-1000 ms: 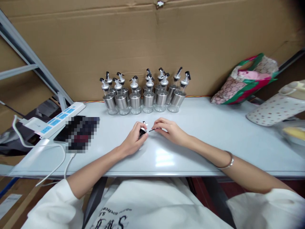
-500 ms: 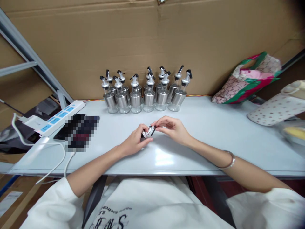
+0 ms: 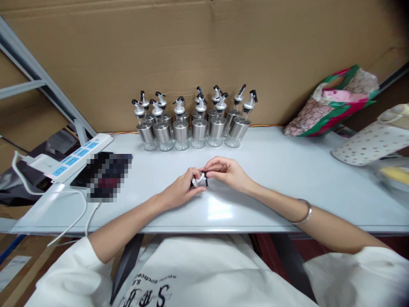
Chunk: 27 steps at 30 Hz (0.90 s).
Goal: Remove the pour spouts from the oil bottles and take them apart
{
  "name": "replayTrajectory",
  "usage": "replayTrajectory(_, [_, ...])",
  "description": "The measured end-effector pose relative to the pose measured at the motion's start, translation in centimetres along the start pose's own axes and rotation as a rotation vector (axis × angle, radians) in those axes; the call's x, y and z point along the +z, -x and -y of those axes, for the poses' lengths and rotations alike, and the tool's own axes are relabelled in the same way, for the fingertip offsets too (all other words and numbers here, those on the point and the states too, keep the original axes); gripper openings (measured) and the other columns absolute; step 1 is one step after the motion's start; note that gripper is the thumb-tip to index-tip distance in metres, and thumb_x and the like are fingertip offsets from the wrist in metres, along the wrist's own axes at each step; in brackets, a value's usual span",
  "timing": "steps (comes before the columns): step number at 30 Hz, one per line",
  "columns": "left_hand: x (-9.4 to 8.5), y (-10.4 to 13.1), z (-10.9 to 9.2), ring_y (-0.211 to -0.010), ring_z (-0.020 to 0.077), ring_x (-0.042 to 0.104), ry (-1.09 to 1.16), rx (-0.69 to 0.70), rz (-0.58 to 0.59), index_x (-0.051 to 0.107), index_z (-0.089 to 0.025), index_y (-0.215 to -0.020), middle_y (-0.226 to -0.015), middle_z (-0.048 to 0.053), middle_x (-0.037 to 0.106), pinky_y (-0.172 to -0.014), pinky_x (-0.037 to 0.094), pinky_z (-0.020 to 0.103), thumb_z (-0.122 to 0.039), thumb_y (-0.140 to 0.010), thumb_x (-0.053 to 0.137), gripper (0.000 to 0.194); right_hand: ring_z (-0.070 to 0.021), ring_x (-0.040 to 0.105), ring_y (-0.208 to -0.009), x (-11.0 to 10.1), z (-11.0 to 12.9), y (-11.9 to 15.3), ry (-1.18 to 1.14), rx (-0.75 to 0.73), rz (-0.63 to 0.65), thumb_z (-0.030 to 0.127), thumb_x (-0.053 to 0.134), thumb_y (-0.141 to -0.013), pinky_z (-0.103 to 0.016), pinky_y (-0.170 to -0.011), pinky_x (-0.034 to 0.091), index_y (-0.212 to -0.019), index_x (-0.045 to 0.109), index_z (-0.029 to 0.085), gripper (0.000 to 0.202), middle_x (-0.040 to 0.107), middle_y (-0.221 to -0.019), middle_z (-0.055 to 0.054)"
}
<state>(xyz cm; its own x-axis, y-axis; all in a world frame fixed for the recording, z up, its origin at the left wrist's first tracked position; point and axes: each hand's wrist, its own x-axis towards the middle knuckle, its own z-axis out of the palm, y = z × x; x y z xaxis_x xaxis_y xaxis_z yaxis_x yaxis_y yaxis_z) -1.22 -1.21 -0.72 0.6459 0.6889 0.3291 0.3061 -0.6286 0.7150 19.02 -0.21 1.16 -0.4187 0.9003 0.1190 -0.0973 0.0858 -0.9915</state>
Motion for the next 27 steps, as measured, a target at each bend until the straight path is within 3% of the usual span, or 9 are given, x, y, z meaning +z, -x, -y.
replayTrajectory(11, [-0.11, -0.16, -0.10, -0.064, 0.0107, 0.046, 0.036, -0.066, -0.028, 0.035, -0.022, -0.093, -0.080, -0.003, 0.047, -0.063, 0.039, 0.024, -0.033, -0.087, 0.052, 0.021, -0.0143, 0.065, -0.079, 0.17, -0.11, 0.07, 0.060, -0.083, -0.064, 0.027, 0.074, -0.067, -0.032, -0.080, 0.051, -0.080, 0.063, 0.019, 0.019, 0.069, -0.083, -0.001])
replayTrajectory(18, [-0.03, -0.11, -0.24, -0.066, 0.0105, 0.047, 0.025, -0.070, -0.017, 0.036, -0.021, -0.095, -0.086, -0.001, 0.049, -0.064, 0.040, 0.024, -0.033, -0.087, 0.051, 0.021, -0.0127, 0.060, -0.074, 0.16, 0.00, -0.01, 0.117, -0.121, -0.079, 0.022, 0.076, -0.063, -0.029, -0.072, 0.051, -0.080, 0.063, 0.018, 0.022, 0.065, -0.082, 0.000])
replayTrajectory(27, [-0.19, -0.29, -0.39, -0.068, 0.0118, 0.049, -0.008, -0.109, 0.014, 0.036, -0.021, -0.095, -0.086, -0.001, 0.049, -0.066, 0.039, 0.025, -0.032, -0.087, 0.049, 0.019, -0.0146, 0.066, -0.070, 0.43, 0.36, 0.14, 0.087, -0.023, -0.157, 0.027, 0.074, -0.063, -0.029, -0.069, 0.051, -0.076, 0.061, 0.018, 0.020, 0.067, -0.072, 0.001])
